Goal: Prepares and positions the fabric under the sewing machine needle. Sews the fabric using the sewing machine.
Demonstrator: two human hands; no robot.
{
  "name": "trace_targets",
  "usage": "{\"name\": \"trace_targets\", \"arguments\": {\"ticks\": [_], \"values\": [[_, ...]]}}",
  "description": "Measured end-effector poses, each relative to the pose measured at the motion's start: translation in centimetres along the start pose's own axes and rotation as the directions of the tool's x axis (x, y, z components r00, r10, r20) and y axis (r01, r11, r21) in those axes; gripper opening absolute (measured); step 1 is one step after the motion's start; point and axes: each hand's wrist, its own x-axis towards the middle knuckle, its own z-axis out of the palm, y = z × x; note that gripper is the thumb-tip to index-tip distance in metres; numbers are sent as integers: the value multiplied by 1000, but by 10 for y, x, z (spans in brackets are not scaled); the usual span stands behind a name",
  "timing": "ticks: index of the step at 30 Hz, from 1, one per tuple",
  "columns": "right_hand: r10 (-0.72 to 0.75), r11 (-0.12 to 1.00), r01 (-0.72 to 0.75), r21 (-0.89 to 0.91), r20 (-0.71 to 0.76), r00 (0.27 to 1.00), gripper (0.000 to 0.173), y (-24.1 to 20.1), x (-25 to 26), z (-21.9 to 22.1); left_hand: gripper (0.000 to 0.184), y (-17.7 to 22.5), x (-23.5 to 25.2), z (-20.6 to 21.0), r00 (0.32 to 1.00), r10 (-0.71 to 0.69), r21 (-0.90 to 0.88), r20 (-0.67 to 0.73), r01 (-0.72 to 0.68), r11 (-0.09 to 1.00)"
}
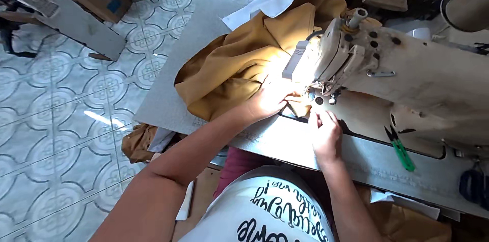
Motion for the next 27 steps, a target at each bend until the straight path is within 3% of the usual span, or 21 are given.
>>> {"name": "trace_targets", "arguments": {"ticks": [3,8,10,12,13,14,15,16,17,18,19,22,23,25,27], "values": [[28,999,-27,-41,26,999,24,-7,-1,6,14,0,5,-4,993,-112,-175,-27,106,979],[89,996,-89,8,10,996,23,-12,23,21,10,4,7,-8,986,-165,-248,-18,156,956],[55,993,-54,101,-9,998,18,-9,25,21,20,4,4,-9,991,-135,-215,-5,131,968],[48,935,-60,348,44,998,14,-10,17,15,40,7,-3,-10,998,-63,-87,15,64,994],[98,817,-156,555,133,986,8,-17,7,8,40,9,-8,-10,1000,14,-11,-12,-14,1000],[175,563,-337,755,290,941,4,-26,-5,0,32,9,-13,-9,991,118,71,-55,-114,991],[255,270,-509,817,449,856,6,-34,-17,-9,24,9,-16,-10,975,208,145,-77,-196,970],[331,104,-614,783,555,764,7,-36,-26,-17,19,9,-17,-11,958,279,170,-70,-264,949],[398,103,-676,730,592,701,8,-34,-32,-22,20,9,-17,-13,944,328,181,-33,-317,931],[439,194,-703,684,580,686,16,-29,-34,-27,23,9,-16,-15,930,367,183,-10,-359,915],[447,348,-683,643,526,723,26,-25,-36,-30,24,11,-16,-16,918,397,158,-5,-392,906],[297,864,-363,349,230,927,32,-14,-30,-36,24,13,-17,-13,903,429,113,6,-427,897],[218,940,-244,239,128,968,27,-14,-24,-35,24,15,-17,-13,902,433,123,2,-430,895],[97,983,-97,159,7,995,21,-22,-12,-27,24,20,-18,-15,910,414,159,19,-411,898],[78,984,-77,158,4,997,22,-32,-3,-14,24,25,-19,-16,929,369,190,35,-369,910]]}}
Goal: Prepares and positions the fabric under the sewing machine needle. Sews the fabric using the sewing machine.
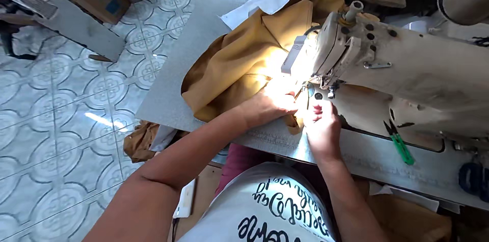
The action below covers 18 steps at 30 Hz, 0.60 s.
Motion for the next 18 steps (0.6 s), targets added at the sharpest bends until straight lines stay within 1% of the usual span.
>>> {"name": "trace_targets", "arguments": {"ticks": [1,3,5,6,8,11,13,15,18], "values": [[31,999,-30,-15,21,999,22,-2,2,7,24,2,0,0,1000,-24,17,4,24,1000],[149,987,-143,-73,94,984,21,-5,4,18,23,4,-2,0,998,-65,48,21,64,997],[222,970,-204,-129,143,965,27,-5,4,20,21,6,-4,2,995,-94,82,37,90,993],[227,967,-205,-150,147,963,31,-5,4,20,22,7,-4,2,992,-110,98,56,104,990],[219,967,-197,-162,136,966,34,-3,2,17,26,11,-3,2,985,-138,125,102,125,984],[198,971,-181,-157,100,975,30,2,0,16,33,13,0,0,967,-181,162,181,152,975],[174,975,-158,-158,89,981,25,2,0,13,31,17,4,-2,950,-219,186,223,179,966],[169,977,-154,-151,92,981,20,2,0,12,25,17,4,2,961,-197,200,193,158,967],[121,985,-110,-132,83,989,19,3,-2,11,23,14,2,10,987,-120,164,110,101,981]]}}
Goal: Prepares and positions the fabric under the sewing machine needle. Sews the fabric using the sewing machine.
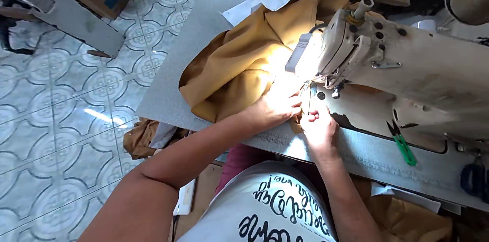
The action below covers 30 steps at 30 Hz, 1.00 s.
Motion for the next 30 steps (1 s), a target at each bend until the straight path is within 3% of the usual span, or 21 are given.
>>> {"name": "trace_targets", "arguments": {"ticks": [5,17,26,30], "values": [[-94,995,92,-47,-52,994,11,0,-2,-1,28,2,-2,-2,1000,-6,-44,5,6,999],[-66,991,71,-114,47,997,9,-3,0,0,30,2,-8,-4,996,-29,-112,85,38,993],[-230,965,228,-130,-1,973,6,3,-3,-2,30,-3,-5,-3,996,-51,-104,76,59,993],[-309,930,308,-200,27,951,12,8,-7,-3,32,-4,-6,-3,996,-47,-116,77,56,992]]}}
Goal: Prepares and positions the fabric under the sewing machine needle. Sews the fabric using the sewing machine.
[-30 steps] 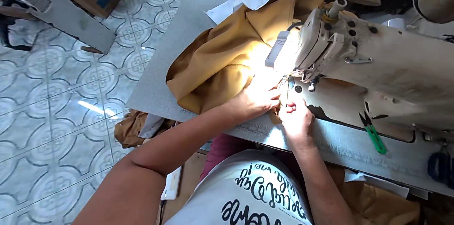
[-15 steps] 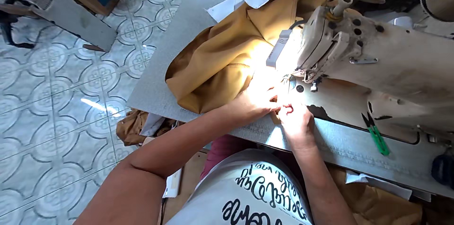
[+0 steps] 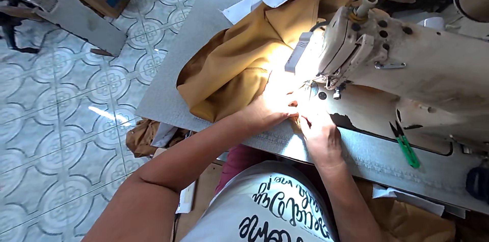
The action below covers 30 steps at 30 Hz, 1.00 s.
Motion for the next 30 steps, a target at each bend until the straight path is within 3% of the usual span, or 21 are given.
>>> {"name": "trace_targets", "arguments": {"ticks": [7,17,26,28,30], "values": [[-142,972,137,-190,-14,990,19,3,-8,3,33,-1,1,-1,1000,7,-1,5,-7,1000],[-110,988,99,-115,-90,990,16,16,24,16,27,-32,24,7,993,23,0,-116,-23,1000],[-69,994,62,-94,-65,996,17,22,37,20,33,-40,30,13,988,-31,-11,-150,30,999],[-21,995,15,-100,-63,998,25,24,31,18,37,-35,21,14,983,-98,11,-156,101,995],[113,989,-114,-92,-17,993,47,20,23,15,47,-22,4,8,943,-303,40,-140,311,949]]}}
